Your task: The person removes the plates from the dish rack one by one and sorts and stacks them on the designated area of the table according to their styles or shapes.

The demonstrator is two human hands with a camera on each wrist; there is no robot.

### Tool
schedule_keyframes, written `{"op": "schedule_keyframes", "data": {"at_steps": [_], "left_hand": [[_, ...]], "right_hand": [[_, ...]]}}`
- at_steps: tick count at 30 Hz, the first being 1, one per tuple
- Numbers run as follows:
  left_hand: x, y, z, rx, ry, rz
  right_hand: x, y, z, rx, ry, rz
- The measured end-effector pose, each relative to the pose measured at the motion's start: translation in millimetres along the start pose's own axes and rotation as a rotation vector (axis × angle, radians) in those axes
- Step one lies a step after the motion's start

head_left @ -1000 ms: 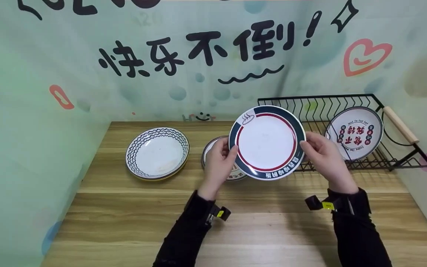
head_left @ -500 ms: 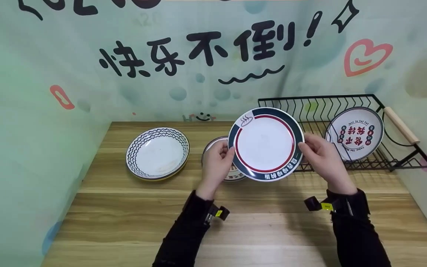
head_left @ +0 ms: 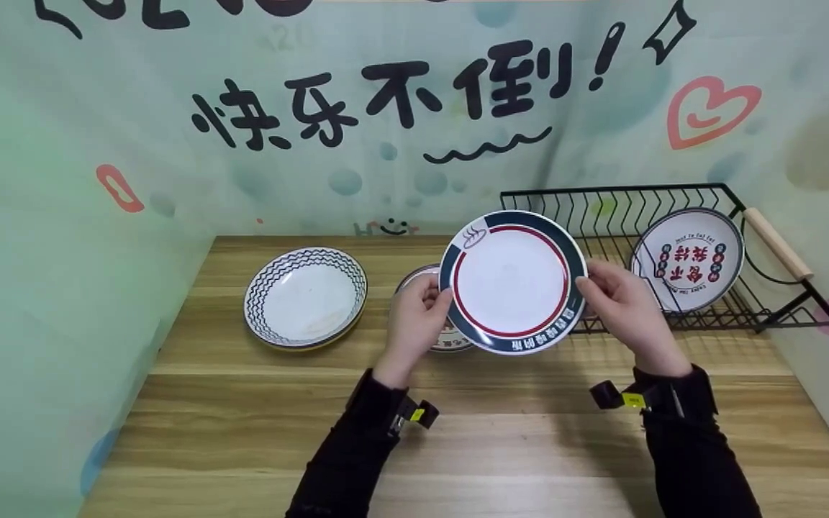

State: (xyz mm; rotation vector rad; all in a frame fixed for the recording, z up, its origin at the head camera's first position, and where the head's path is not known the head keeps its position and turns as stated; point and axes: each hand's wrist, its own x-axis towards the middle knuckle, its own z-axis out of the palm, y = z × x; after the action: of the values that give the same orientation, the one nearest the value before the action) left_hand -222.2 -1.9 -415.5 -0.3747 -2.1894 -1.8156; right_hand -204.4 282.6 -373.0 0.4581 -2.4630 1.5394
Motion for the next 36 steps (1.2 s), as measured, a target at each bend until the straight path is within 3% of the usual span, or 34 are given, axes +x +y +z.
{"op": "schedule_keyframes", "data": {"at_steps": [6,14,30,36], "left_hand": [[-1.6,1.1,-1.8,-0.02,0.007,-0.015],[-2.2,1.5,-5.0,-0.132,-0.016,-0.072],[-2.8,3.4,-11.9,-0.081,0.034,-0.113],[-1.5,1.6,-14.9,-0.084,0.025,-0.15]], "right_hand": [[0.5,-0.2,0.5,0.056,-0.002,0.024],[1.8,-2.2,3.3,0.096,-0.03,0.043],[5.3,0.3,9.6,0.014,-0.024,-0.019],[6.3,2.3,10.9,0.021,-0.044,-0.064]]}}
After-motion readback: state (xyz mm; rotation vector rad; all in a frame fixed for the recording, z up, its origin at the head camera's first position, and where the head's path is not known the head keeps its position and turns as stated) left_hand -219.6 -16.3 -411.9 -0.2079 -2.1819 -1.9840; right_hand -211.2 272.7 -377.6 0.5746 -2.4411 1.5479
